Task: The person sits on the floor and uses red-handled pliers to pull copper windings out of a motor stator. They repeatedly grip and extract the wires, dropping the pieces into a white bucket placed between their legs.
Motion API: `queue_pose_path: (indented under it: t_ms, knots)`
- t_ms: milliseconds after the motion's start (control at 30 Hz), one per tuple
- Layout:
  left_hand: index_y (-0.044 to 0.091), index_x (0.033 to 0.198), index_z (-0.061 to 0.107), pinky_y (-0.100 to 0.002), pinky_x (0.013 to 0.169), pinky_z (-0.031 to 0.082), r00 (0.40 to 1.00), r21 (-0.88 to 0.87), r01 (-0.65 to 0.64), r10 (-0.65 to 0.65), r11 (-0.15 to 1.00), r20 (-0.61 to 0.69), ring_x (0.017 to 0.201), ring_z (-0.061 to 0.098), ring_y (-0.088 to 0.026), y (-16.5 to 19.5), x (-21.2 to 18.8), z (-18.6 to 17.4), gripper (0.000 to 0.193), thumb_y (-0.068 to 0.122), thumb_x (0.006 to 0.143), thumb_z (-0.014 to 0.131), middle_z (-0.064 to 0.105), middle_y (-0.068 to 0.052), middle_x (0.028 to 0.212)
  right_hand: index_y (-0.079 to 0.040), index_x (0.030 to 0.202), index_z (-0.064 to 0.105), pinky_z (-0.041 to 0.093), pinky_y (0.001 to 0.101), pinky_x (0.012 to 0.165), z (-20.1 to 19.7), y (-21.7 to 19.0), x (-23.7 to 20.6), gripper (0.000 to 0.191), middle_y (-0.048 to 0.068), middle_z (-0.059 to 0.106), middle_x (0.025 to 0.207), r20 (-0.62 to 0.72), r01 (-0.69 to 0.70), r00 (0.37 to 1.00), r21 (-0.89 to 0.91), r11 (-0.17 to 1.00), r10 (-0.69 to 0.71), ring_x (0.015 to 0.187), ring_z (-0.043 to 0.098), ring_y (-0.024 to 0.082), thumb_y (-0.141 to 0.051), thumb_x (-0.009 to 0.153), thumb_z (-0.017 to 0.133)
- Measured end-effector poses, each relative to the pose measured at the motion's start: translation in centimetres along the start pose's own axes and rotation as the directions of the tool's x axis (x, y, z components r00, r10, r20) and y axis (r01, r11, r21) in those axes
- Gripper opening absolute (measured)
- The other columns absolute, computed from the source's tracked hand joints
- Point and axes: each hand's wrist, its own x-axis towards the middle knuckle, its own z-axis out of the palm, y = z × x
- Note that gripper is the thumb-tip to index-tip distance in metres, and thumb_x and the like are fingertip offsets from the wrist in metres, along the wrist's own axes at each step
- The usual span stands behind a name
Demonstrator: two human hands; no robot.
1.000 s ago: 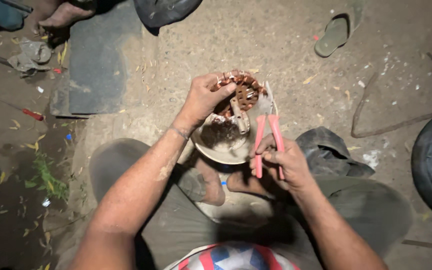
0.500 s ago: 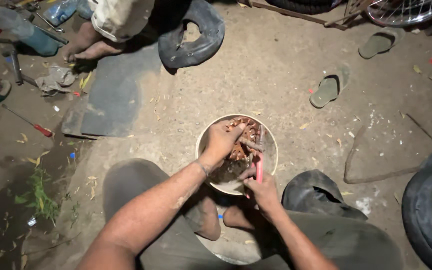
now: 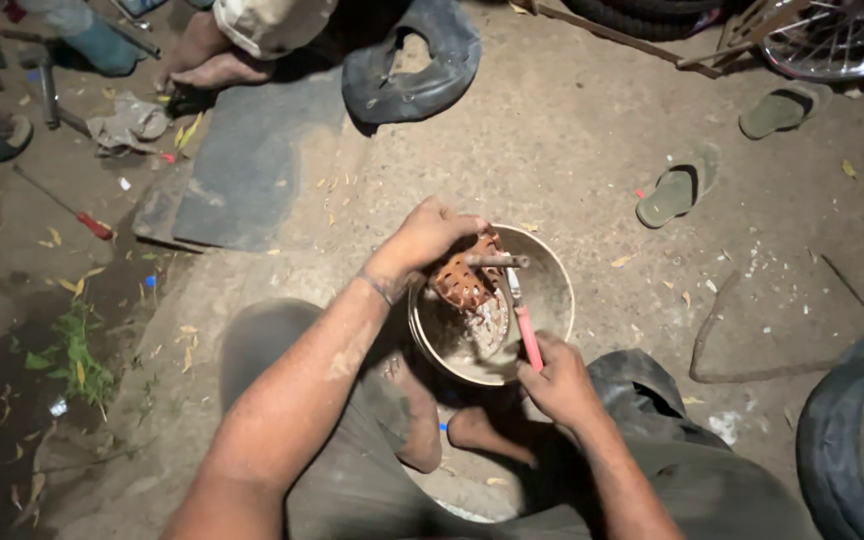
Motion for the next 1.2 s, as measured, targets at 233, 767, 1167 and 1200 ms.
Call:
queue_pose_path:
  t_ms: [233,767,1167,1200]
  knots:
    - [0.001,0.095,0.074,-0.03,0.045,0.046,0.989,-0.192,0.148,-0.149,0.97,0.012,0.056,0.064,-0.016,1.9,-0.2,0.3,0.027,0.027,0.094,0.068,0.071,-0.007,0.074,0.006,0.095,0.073,0.054,0.0306,0.054,1.4,0.2,-1.1,0.022,0.011,0.069,0.073,0.309,-0.297,0.943,0.601,0.742,0.127,0.059,0.066,0.015,-0.011,0.084,0.063]
    - [-0.003,0.116,0.072,-0.028,0.082,0.061,0.934,0.117,-0.33,0.342,0.937,-0.104,0.093,0.073,-0.012,-1.7,1.2,3.9,0.029,0.004,0.087,0.074,0.079,-0.007,0.105,0.0,0.101,0.068,0.054,0.0509,0.079,0.8,-3.6,-1.2,0.03,0.02,0.066,0.096,0.022,-0.014,1.0,-0.251,0.968,0.021,0.087,0.066,0.043,-0.016,0.076,0.069]
    - [-0.006,0.122,0.07,-0.029,0.085,0.059,0.95,-0.109,-0.226,0.243,0.968,0.194,0.093,0.068,-0.011,-0.6,0.8,1.9,0.035,0.007,0.089,0.074,0.075,-0.006,0.107,0.0,0.098,0.069,0.053,0.029,0.074,-0.7,-1.7,-3.0,0.021,0.004,0.067,0.086,0.273,-0.069,0.957,0.531,0.845,-0.094,0.08,0.061,0.012,-0.014,0.083,0.064]
    - [-0.006,0.122,0.069,-0.029,0.085,0.059,0.955,-0.149,-0.226,0.248,0.963,0.16,0.093,0.068,-0.011,-0.9,0.9,2.1,0.035,0.007,0.089,0.073,0.075,-0.007,0.106,0.0,0.1,0.069,0.053,0.0288,0.076,-0.5,-1.6,-3.2,0.02,0.005,0.068,0.088,0.284,-0.11,0.957,0.533,0.839,-0.055,0.082,0.061,0.012,-0.012,0.085,0.064]
